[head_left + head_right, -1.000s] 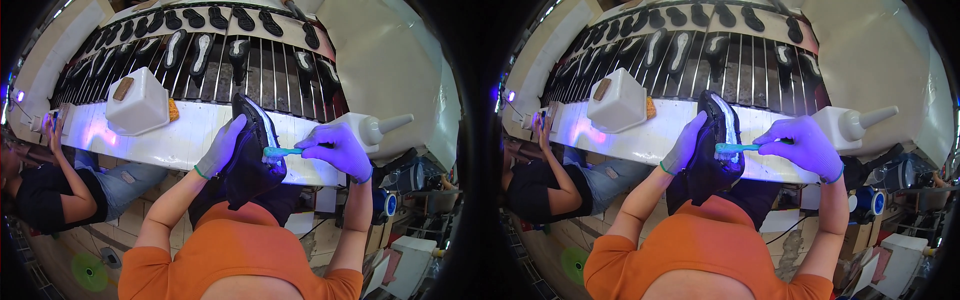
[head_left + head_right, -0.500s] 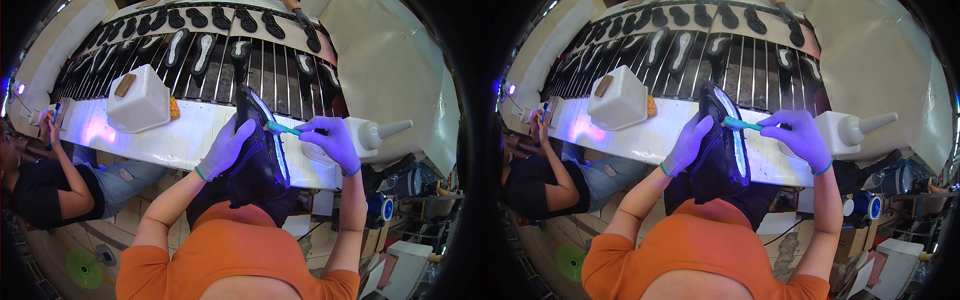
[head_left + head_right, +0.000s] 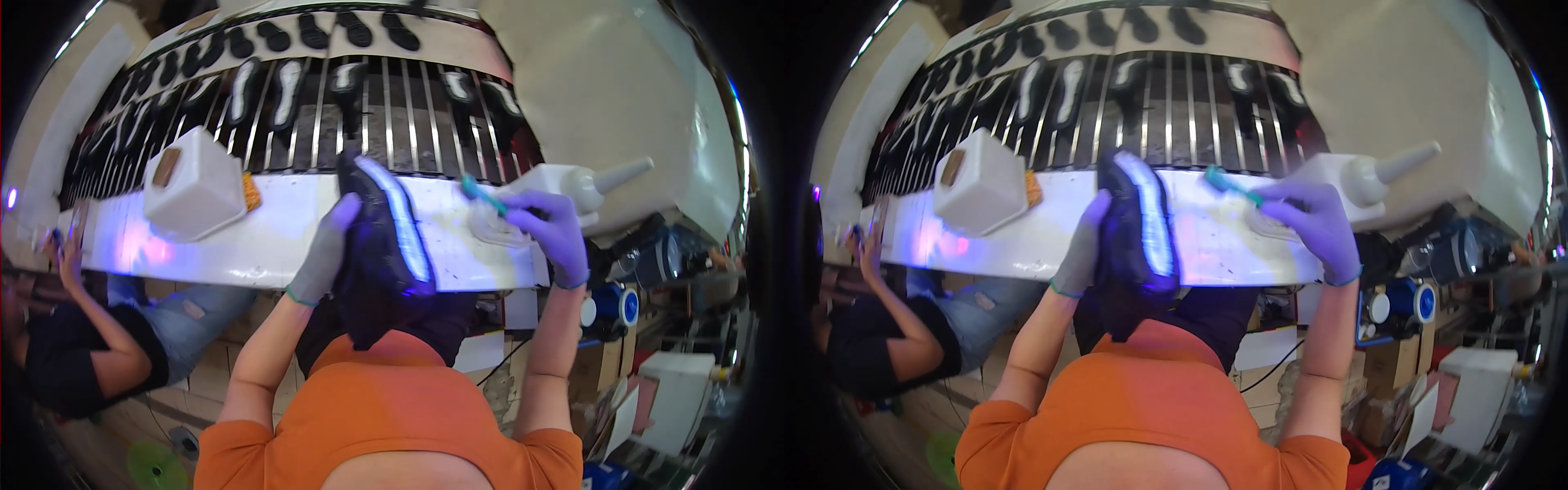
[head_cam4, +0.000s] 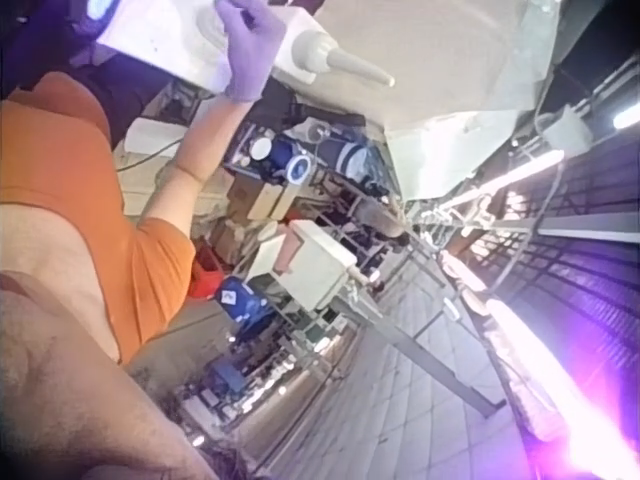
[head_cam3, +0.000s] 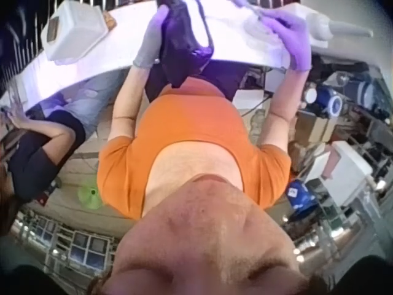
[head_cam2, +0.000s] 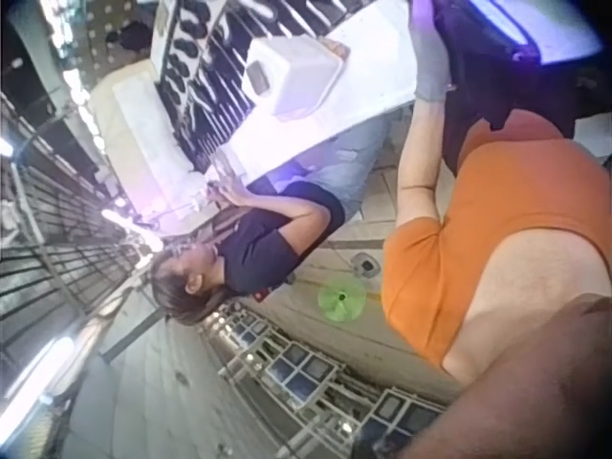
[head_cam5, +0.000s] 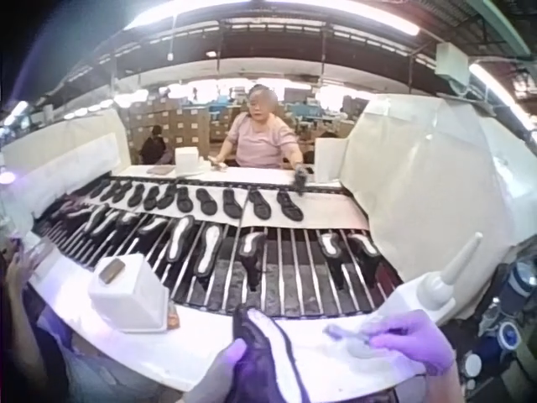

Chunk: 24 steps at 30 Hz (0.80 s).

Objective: Apply adhesive to the edges and sole of a shoe upper using a brush.

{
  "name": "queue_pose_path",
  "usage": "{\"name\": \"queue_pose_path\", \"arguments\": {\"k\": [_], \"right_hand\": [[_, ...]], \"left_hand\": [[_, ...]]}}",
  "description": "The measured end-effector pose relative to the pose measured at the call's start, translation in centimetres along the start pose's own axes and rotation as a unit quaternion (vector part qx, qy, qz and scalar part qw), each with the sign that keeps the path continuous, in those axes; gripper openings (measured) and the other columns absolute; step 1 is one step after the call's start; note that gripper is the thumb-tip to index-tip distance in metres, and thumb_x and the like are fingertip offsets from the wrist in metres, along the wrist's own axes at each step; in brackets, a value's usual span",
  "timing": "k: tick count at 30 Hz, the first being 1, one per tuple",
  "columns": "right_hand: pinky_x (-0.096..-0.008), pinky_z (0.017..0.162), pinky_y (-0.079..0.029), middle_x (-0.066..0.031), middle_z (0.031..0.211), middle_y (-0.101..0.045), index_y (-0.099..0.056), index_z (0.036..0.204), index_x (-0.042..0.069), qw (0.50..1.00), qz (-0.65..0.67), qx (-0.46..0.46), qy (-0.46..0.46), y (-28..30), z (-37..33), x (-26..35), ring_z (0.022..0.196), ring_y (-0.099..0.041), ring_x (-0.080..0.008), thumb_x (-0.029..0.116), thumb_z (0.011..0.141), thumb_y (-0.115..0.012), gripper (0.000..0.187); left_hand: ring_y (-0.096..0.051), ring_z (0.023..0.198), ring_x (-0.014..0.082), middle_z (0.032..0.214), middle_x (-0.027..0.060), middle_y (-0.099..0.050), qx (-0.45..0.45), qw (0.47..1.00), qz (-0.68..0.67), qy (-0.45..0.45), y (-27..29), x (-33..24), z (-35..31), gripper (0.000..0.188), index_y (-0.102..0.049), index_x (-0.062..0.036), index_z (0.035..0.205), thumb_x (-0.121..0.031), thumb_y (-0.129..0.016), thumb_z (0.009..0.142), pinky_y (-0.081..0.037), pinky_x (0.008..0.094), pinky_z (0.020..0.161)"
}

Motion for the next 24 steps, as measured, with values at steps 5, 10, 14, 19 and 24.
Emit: {"name": "queue_pose_path", "arguments": {"k": [5, 10, 14, 19, 24], "right_hand": [[-0.0407, 0.071, -0.051, -0.0146, 0.087, -0.069, -0.071, 0.091, 0.005, 0.917, -0.324, -0.220, -0.077, 3.1, -3.2, -10.0, 0.080, -0.067, -0.0337, 0.025, 0.081, -0.068, 0.023], [-0.0448, 0.070, -0.051, -0.0165, 0.082, -0.068, -0.070, 0.088, 0.007, 0.862, -0.440, -0.214, -0.130, 0.9, -4.0, -13.1, 0.079, -0.065, -0.0363, 0.024, 0.081, -0.067, 0.019], [-0.0463, 0.070, -0.050, -0.0174, 0.082, -0.067, -0.069, 0.087, 0.007, 0.861, -0.443, -0.191, -0.160, 0.2, -3.6, -13.5, 0.080, -0.065, -0.0375, 0.025, 0.081, -0.066, 0.019], [-0.0406, 0.066, -0.051, -0.0199, 0.079, -0.068, -0.071, 0.086, 0.000, 0.946, -0.227, -0.202, -0.111, 1.3, -4.2, -14.8, 0.072, -0.067, -0.0336, 0.023, 0.079, -0.069, 0.024], [-0.0226, 0.049, -0.036, -0.0041, 0.061, -0.065, -0.073, 0.078, 0.000, 0.975, -0.055, -0.070, -0.204, 0.8, -5.9, -13.4, 0.052, -0.050, -0.0040, 0.016, 0.078, -0.070, 0.016]], "left_hand": [[-0.053, 0.118, 0.0234, 0.134, 0.0116, -0.051, 0.074, 0.989, -0.119, -0.045, 4.5, 1.6, 1.1, 0.057, -0.039, -0.0093, 0.143, -0.047, -0.036, 0.101, -0.044, 0.0368, 0.101], [-0.055, 0.117, 0.0209, 0.135, 0.0100, -0.051, -0.050, 0.995, -0.031, -0.075, 3.6, -0.4, -0.3, 0.058, -0.041, -0.0113, 0.143, -0.050, -0.038, 0.099, -0.046, 0.0347, 0.099], [-0.055, 0.115, 0.0211, 0.126, 0.0098, -0.056, -0.082, 0.994, 0.020, -0.067, 2.5, -1.3, -1.5, 0.061, -0.047, -0.0054, 0.135, -0.051, -0.050, 0.094, -0.043, 0.0341, 0.102], [-0.060, 0.106, 0.0207, 0.118, 0.0107, -0.060, -0.100, 0.991, -0.019, -0.081, 3.5, -2.1, -2.6, 0.054, -0.051, -0.0018, 0.129, -0.044, -0.053, 0.094, -0.048, 0.0332, 0.095], [-0.058, 0.103, 0.0164, 0.115, 0.0085, -0.059, -0.066, 0.988, 0.060, -0.129, 3.8, -2.9, -1.3, 0.052, -0.047, 0.0022, 0.131, -0.035, -0.054, 0.095, -0.047, 0.0304, 0.093]]}}
Point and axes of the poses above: each hand's wrist, its own z-axis towards the middle knuckle, its own y-axis out of the back of the hand, x = y × z, the point moved 8 cm from there along z, towards the middle knuckle
